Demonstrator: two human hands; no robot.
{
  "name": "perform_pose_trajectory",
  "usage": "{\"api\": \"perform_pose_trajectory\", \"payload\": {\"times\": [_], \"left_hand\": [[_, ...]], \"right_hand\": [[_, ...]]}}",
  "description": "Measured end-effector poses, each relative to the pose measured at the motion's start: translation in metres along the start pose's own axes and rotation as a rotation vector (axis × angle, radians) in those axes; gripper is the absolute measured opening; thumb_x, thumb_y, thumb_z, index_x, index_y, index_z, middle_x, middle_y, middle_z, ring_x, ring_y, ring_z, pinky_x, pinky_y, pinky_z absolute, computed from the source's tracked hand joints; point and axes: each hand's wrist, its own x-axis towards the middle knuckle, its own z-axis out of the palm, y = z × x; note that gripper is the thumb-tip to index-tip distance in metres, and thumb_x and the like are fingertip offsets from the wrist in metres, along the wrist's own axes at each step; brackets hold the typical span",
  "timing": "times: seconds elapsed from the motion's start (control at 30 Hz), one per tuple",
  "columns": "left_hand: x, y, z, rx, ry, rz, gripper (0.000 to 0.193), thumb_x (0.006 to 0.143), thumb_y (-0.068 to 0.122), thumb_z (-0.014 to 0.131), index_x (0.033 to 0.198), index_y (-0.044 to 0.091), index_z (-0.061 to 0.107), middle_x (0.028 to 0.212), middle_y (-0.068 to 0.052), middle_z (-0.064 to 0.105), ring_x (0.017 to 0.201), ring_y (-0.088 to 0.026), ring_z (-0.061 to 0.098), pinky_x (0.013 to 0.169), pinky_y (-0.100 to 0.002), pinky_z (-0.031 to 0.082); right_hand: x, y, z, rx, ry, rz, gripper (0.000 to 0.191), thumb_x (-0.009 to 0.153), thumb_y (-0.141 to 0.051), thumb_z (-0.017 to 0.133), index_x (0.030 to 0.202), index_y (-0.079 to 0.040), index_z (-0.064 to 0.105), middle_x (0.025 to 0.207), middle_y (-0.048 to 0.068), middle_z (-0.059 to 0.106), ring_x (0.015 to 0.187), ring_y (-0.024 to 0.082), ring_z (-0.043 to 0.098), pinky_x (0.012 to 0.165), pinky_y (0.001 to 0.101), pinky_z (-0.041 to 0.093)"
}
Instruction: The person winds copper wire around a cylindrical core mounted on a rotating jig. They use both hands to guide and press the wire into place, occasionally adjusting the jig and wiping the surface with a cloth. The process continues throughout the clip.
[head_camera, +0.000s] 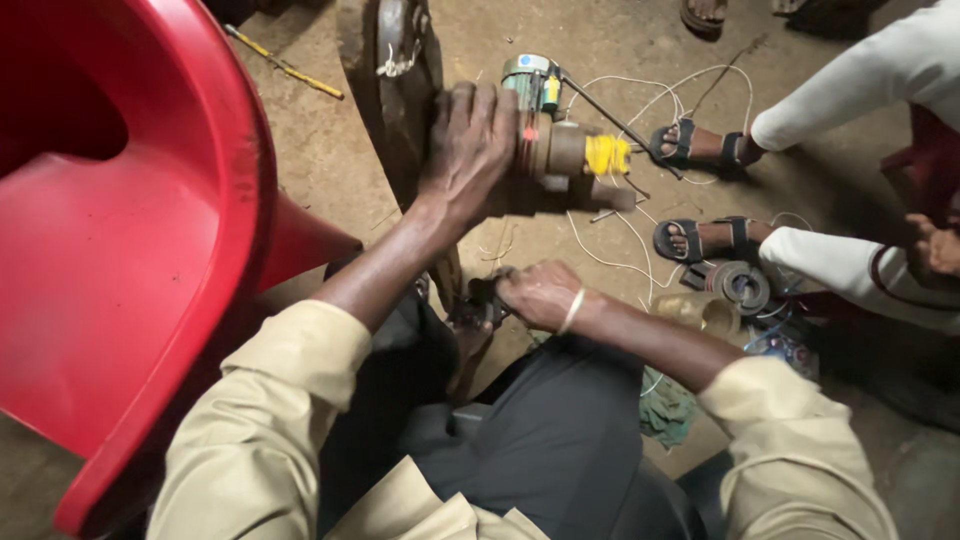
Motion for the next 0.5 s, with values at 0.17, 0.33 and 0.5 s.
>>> {"api": "perform_pose_trajectory", "payload": {"times": [0.17,0.33,0.5], "left_hand": [[0.01,0.005,0.007,-0.079,-0.069,0.015,0.03,0.096,0.014,0.064,0.121,-0.001,0.06,0.107,-0.017,0.057,0.105,-0.034,0.057,0.093,-0.045,0.051],[-0.003,0.003,-0.019,-0.266,-0.017,0.201,0.05,0.086,0.01,0.062,0.135,-0.003,0.056,0.129,-0.018,0.058,0.121,-0.034,0.056,0.1,-0.042,0.051],[-0.007,0.002,-0.036,-0.323,-0.043,0.196,0.044,0.092,0.011,0.063,0.134,0.0,0.058,0.131,-0.016,0.059,0.121,-0.032,0.056,0.098,-0.043,0.051]], "right_hand": [[-0.028,0.043,-0.174,-0.604,0.506,-0.101,0.011,0.095,-0.016,0.063,0.102,-0.007,0.064,0.074,0.004,0.055,0.062,0.017,0.058,0.056,0.0353,0.048],[-0.011,0.153,-0.224,-0.657,0.874,-0.043,0.013,0.101,-0.003,0.064,0.11,-0.013,0.065,0.086,0.003,0.062,0.079,0.019,0.064,0.063,0.0326,0.047],[0.024,0.205,-0.085,-0.186,0.59,0.248,0.013,0.104,-0.012,0.062,0.115,-0.016,0.068,0.094,0.011,0.067,0.084,0.03,0.07,0.07,0.0451,0.056]]}}
